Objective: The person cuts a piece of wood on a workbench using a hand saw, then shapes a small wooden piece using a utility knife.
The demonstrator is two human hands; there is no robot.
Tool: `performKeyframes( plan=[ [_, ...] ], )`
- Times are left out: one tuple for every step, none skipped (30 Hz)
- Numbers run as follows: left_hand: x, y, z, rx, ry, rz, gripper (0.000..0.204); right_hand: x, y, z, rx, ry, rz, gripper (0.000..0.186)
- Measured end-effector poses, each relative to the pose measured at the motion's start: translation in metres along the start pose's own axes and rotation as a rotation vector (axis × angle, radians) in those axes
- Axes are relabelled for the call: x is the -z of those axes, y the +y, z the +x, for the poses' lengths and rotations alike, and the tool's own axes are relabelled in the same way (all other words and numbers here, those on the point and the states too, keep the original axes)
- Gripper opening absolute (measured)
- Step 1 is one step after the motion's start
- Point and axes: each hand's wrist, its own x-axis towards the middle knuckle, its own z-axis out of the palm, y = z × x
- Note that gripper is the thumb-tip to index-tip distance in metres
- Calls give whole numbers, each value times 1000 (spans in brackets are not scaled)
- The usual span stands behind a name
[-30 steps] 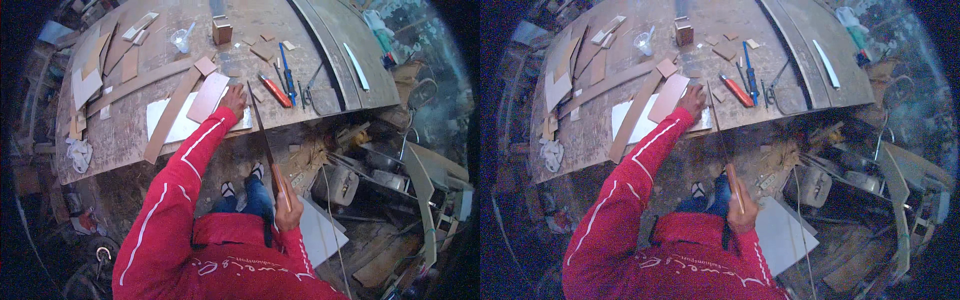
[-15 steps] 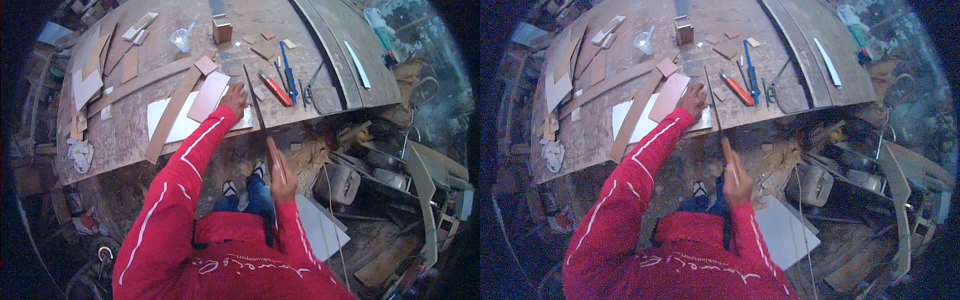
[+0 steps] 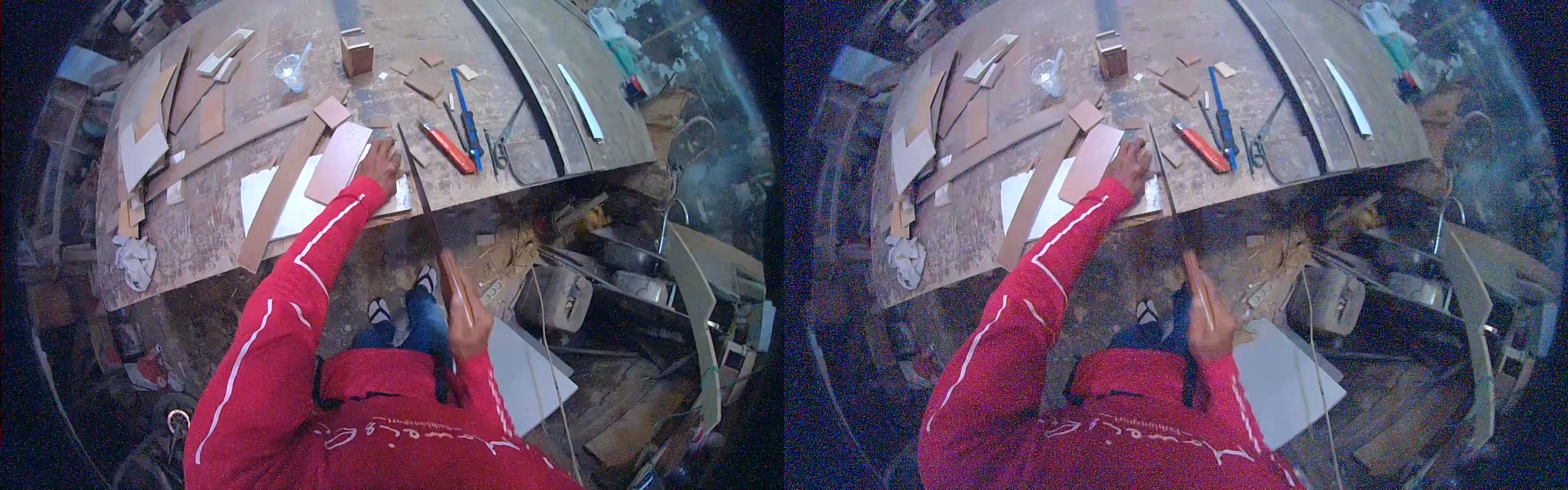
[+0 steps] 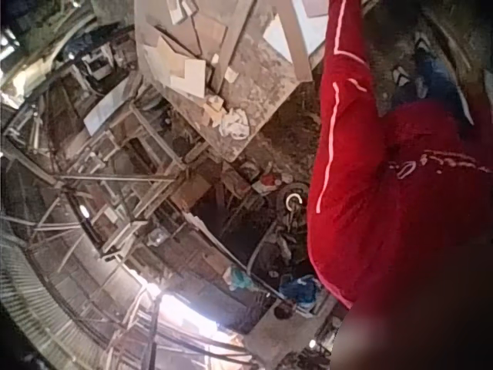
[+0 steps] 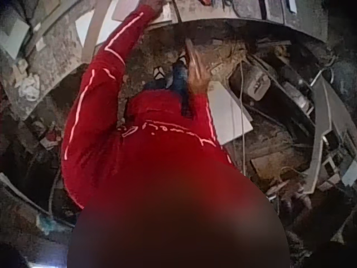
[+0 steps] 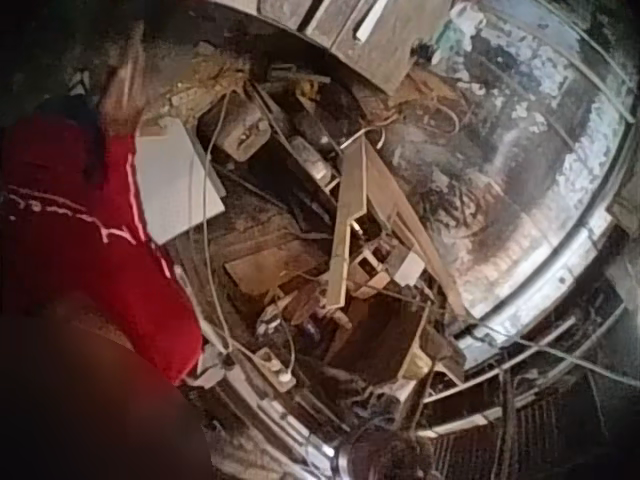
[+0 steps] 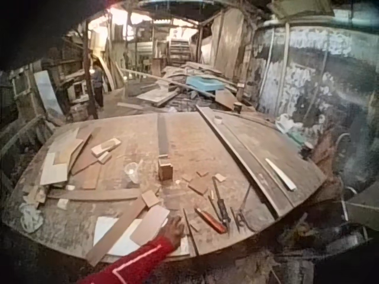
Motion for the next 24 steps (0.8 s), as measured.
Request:
performKeyframes(
  plan=[
    [2, -6, -1, 13, 7, 11, 36, 8, -15, -4, -77, -54, 42, 40],
    [0, -8, -4, 6, 27, -5, 37, 11, -42, 1, -4, -68, 89, 39],
    [-1, -5, -1, -18, 46, -29, 38, 4, -31, 10, -8, -55, 88, 39],
    [-2, -3, 1, -30, 44, -32, 38, -7, -8, 20, 33, -28, 62, 39],
    [-2, -4, 0, -39, 18, -13, 40, -14, 6, 31, 77, -15, 39, 38],
    [-2, -5, 2, -53, -4, 7, 41, -18, 3, 41, 79, -11, 41, 38],
    [-3, -4, 4, -56, -3, 10, 41, -23, 0, 50, 91, 4, 28, 38],
    [-4, -1, 2, -52, 16, 13, 41, -28, -1, 54, 100, 15, 19, 39],
    [-5, 0, 1, -48, 34, 16, 42, -29, 0, 54, 100, 15, 26, 39],
    [-4, -2, -1, -31, 24, 4, 41, -30, 2, 53, 99, 12, 21, 39],
    [-4, -2, -2, -30, 24, 8, 41, -28, 4, 54, 99, 7, 13, 39],
    [-3, -2, -3, -8, 75, -89, 42, -27, 5, 54, 100, 6, 16, 39],
    [-3, -3, -3, 13, 127, -186, 42, -27, 5, 55, 79, -3, 24, 38],
    [-3, -2, -3, 14, 127, -183, 42, -27, 5, 55, 59, -12, 32, 37],
    [-4, -1, -1, 26, 136, -142, 43, -27, 7, 55, 60, -13, 34, 37],
    [-4, -1, 1, 37, 146, -103, 45, -28, 11, 55, 90, 1, 34, 38],
    [-3, -1, 3, 37, 145, -103, 45, -28, 12, 55, 119, 16, 32, 38],
    [-1, -2, 6, 0, 55, -30, 45, -28, 12, 55, 119, 17, 31, 38],
    [0, -2, 8, -38, -34, 42, 45, -28, 12, 55, 132, 31, 34, 39],
    [0, -1, 7, -37, -37, 40, 45, -29, 9, 54, 142, 43, 38, 39],
    [-1, 1, 7, -40, -12, 51, 43, -26, 4, 52, 139, 43, 36, 39],
    [-2, 4, 7, -44, 13, 61, 42, -21, -2, 48, 79, 17, 35, 40],
    [-3, 5, 8, -49, 15, 58, 42, -16, -10, 46, 23, -5, 35, 40],
    [-4, 1, 5, -23, 13, 63, 40, -12, -14, 38, 22, -9, 36, 40]
  ],
)
